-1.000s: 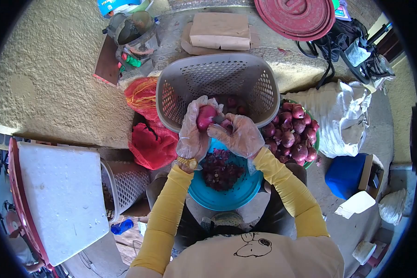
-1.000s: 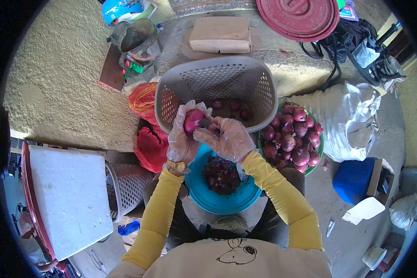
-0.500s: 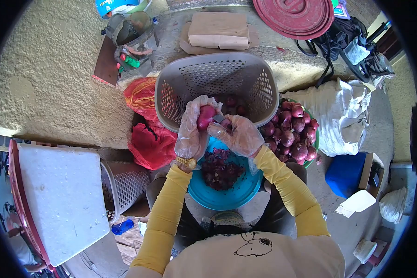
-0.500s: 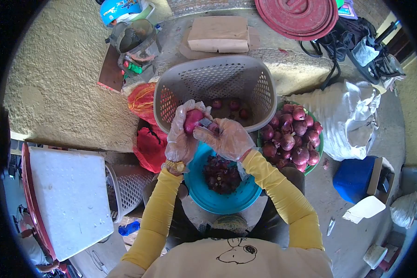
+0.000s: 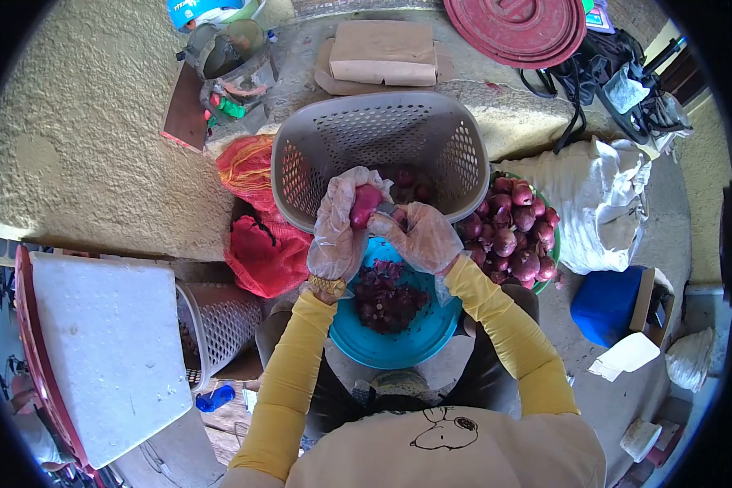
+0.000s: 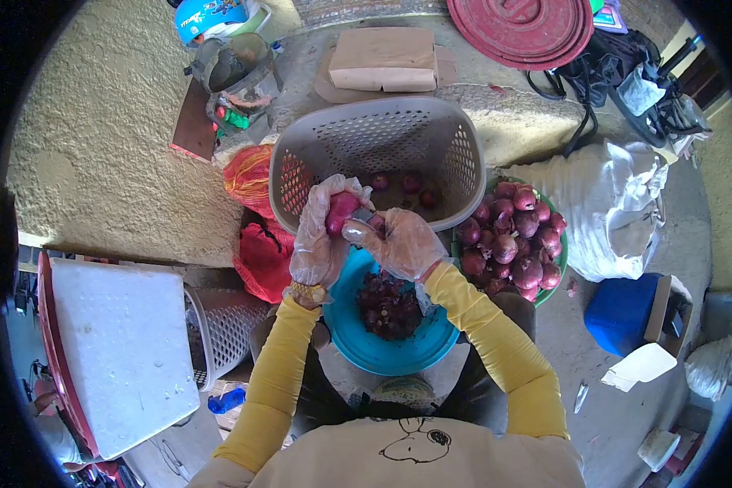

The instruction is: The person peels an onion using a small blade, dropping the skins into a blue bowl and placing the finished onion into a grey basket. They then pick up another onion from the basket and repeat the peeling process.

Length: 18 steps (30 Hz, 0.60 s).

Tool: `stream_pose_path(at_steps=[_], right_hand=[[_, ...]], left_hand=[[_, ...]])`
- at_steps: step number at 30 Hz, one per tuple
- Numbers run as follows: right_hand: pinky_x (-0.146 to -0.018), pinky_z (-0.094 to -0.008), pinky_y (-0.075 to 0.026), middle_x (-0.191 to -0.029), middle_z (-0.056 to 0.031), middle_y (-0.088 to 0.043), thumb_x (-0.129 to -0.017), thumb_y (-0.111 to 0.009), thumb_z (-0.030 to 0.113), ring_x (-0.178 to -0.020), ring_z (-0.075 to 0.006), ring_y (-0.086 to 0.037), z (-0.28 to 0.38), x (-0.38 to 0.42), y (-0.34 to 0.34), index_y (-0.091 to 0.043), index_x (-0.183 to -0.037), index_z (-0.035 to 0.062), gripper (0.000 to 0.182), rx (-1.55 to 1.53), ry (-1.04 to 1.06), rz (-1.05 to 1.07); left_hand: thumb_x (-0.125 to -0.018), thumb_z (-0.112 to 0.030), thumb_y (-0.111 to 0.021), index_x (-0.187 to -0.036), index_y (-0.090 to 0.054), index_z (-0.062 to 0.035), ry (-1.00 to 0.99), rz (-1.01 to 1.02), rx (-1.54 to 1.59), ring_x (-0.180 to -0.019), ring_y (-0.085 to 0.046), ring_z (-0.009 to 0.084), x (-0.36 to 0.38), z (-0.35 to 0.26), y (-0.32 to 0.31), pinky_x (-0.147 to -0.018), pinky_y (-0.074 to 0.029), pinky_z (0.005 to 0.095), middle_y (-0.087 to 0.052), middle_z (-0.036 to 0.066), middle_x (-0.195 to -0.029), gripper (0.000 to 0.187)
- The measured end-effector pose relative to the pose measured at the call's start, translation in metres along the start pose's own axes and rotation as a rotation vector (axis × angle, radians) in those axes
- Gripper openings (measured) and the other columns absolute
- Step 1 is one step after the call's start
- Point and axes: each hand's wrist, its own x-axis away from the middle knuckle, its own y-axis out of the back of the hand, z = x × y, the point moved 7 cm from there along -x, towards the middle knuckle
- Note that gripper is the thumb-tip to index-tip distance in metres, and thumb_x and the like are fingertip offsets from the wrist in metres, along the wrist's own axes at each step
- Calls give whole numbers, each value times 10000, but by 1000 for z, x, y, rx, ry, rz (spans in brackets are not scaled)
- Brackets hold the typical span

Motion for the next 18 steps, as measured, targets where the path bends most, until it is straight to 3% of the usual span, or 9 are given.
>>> stream_pose_path(at_steps=[1, 2, 4, 10, 13, 17, 18], right_hand=[[-592, -392, -461, -622, -106, -592, -917, -748, 594, -582, -212, -527, -1, 0, -1, -694, -815, -11, 616, -41, 47, -17], [-592, -392, -461, -622, -106, -592, -917, -748, 594, -582, -212, -527, -3, 0, -1, -694, -815, -11, 616, -41, 47, -17], [-593, -407, -460, -625, -133, -601, -941, -730, 568, -572, -249, -519, 4, 2, 5, -698, -810, -13, 596, -20, 136, -94], [-606, -433, -472, -621, -209, -589, -949, -717, 554, -587, -358, -590, 13, 1, 8, -719, -828, -11, 577, 64, 222, -36], [-596, -434, -472, -604, -199, -565, -933, -746, 529, -580, -355, -597, 20, 4, 4, -718, -825, -6, 546, 105, 400, -64], [-607, -469, -493, -651, -184, -621, -868, -760, 617, -622, -390, -616, 25, 4, 12, -748, -856, 49, 568, 239, 345, -136], [-582, -442, -479, -622, -165, -596, -845, -807, 579, -579, -350, -582, 29, 5, 17, -734, -846, 23, 561, 184, 295, -120]], left_hand=[[-1070, -452, -572, -1307, -564, -33, 0, 0, 0, -1083, -603, 270, 0, 0, 0, -1104, -455, 470, -607, 109, -1174, 482], [-1069, -453, -573, -1310, -564, -36, 39, 8, 33, -1089, -602, 276, 1, 2, 0, -1085, -470, 479, -607, 110, -1176, 481], [-1068, -454, -574, -1312, -563, -40, 78, 15, 65, -1094, -600, 283, 2, 4, 0, -1066, -486, 487, -607, 111, -1178, 481], [-1061, -475, -579, -1326, -560, -63, 104, 24, 114, -1113, -591, 307, 4, 7, -4, -1022, -515, 514, -605, 120, -1199, 490], [-1061, -484, -575, -1346, -555, -61, 121, 23, 136, -1161, -590, 317, 6, 8, -3, -1042, -512, 504, -608, 127, -1240, 510], [-1068, -478, -566, -1355, -558, -52, 122, -15, 101, -1235, -580, 328, 5, 9, 2, -1094, -483, 498, -610, 138, -1285, 514], [-1070, -476, -561, -1354, -561, -50, 127, -20, 97, -1247, -579, 328, 5, 9, 3, -1114, -469, 498, -612, 140, -1291, 512]])
